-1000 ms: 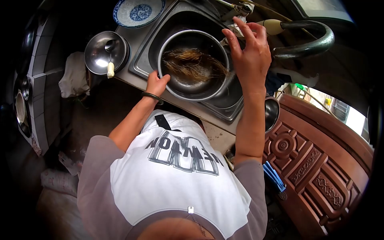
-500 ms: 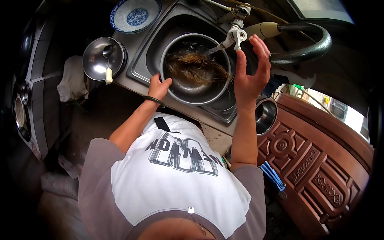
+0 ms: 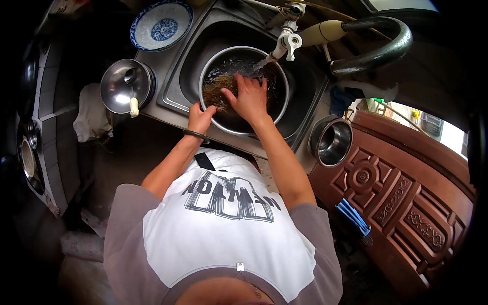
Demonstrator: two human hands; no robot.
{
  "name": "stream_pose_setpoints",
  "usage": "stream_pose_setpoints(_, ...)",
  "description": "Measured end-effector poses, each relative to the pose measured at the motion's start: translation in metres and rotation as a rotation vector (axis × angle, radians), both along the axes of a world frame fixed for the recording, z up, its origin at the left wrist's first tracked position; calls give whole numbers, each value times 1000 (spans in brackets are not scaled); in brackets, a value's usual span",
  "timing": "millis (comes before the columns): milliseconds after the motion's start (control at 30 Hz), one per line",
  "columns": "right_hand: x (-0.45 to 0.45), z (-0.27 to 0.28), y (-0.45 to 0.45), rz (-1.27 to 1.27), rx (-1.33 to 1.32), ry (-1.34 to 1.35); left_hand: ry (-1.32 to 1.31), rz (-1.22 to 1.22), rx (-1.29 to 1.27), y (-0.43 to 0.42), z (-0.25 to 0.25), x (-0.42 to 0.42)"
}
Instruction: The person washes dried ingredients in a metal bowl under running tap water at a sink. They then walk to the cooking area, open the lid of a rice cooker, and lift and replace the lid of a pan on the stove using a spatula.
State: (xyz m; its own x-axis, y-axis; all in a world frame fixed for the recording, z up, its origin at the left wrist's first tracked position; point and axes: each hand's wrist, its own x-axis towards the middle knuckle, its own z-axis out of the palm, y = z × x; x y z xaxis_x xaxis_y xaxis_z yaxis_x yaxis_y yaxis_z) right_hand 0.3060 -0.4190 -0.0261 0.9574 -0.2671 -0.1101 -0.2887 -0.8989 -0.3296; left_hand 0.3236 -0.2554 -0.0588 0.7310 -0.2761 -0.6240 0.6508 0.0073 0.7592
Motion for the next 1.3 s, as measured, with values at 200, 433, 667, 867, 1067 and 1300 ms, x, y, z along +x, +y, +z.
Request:
stream_pose_setpoints(200, -7, -16, -2, -26, -20, -19, -60, 38, -41, -2, 9, -1)
stream_pose_setpoints(433, -37, 32, 12, 37, -186, 1, -23, -27, -11, 7, 3, 0)
stream_pose_setpoints(667, -28, 42, -6, -145, -123, -191, -56, -28, -11, 9, -6, 4)
stream_pose_setpoints(867, -3, 7, -19, -87, -118, -77, -90, -57, -3, 7, 5, 4)
stream_pose_setpoints(1067, -14, 9, -23, -65, -97, -56, -80, -39, -36, 8, 2, 1)
stream_pose_setpoints(1300, -29, 88, -50, -235, 87, -404, -88, -33, -67, 0, -1, 9)
